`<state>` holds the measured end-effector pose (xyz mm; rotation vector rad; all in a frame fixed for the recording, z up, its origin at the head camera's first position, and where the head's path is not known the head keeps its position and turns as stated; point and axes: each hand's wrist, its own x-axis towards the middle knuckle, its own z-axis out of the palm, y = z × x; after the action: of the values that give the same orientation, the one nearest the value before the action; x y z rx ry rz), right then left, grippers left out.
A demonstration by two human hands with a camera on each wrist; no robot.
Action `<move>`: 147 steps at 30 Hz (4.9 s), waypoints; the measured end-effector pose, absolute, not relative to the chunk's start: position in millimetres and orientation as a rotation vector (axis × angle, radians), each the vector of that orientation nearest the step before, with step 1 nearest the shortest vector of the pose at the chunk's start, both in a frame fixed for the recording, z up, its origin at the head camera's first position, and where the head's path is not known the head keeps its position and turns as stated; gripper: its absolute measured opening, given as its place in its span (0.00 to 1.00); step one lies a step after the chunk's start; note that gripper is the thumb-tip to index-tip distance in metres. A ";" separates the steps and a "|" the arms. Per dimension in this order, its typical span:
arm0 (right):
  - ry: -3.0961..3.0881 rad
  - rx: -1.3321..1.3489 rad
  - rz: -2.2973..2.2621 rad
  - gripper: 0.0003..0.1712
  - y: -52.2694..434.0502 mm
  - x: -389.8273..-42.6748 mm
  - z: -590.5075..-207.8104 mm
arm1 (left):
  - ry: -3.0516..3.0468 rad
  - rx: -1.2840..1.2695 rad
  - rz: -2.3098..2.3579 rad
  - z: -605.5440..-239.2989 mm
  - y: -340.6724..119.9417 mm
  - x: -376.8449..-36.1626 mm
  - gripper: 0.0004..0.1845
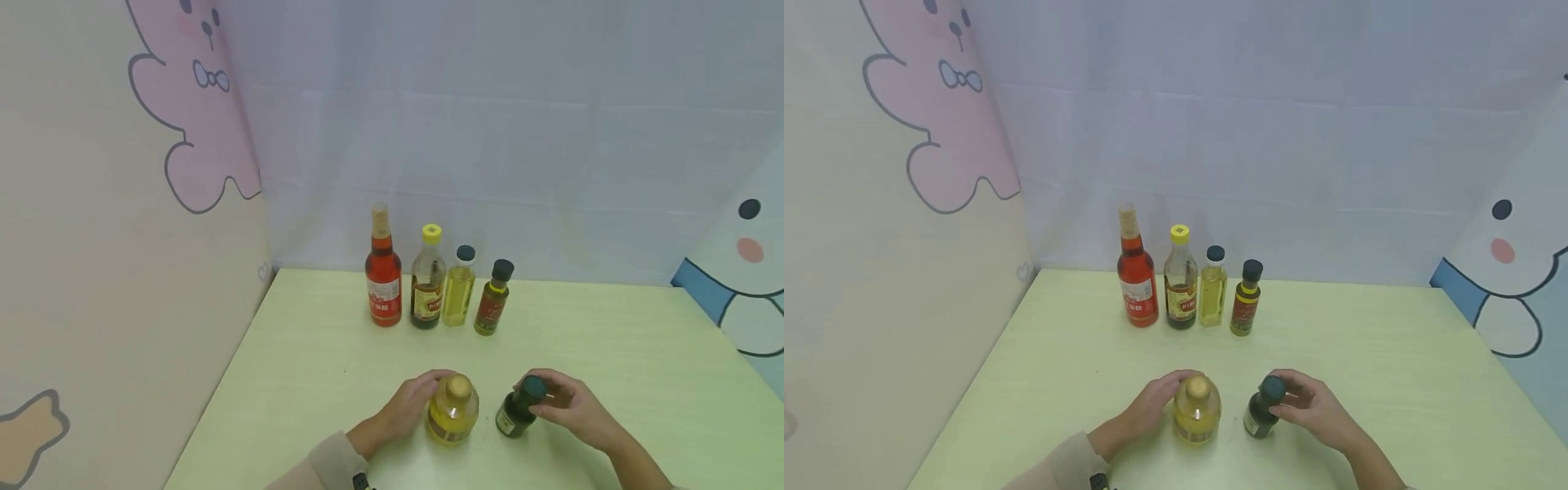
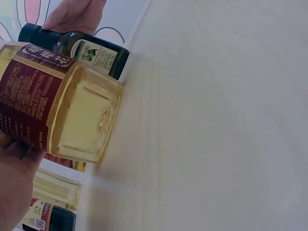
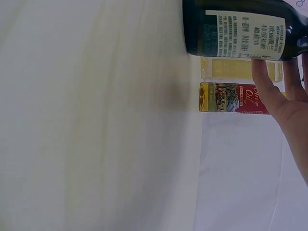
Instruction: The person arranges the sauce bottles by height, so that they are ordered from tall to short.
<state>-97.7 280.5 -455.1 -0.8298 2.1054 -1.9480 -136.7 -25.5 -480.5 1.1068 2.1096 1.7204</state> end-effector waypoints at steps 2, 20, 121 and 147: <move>2.098 -0.839 -1.951 0.22 280.4 -97.6 -455.8 | 2.097 1.079 1.690 -480.6 -26.4 -134.6 0.21; 2.095 -0.883 -1.955 0.24 280.2 -97.6 -458.6 | 2.219 0.897 1.504 -471.6 -28.0 -125.6 0.40; 2.056 -0.909 -1.961 0.23 282.1 -96.5 -458.5 | 2.469 0.952 1.588 -462.1 120.1 -205.1 0.36; 2.120 -0.852 -1.955 0.21 279.4 -94.5 -456.3 | 2.558 1.002 1.516 -469.8 147.7 -226.4 0.34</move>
<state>-94.5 279.4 -456.3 -0.8522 2.1197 -1.9553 -226.4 147.7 -469.8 1.0021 2.5581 1.5163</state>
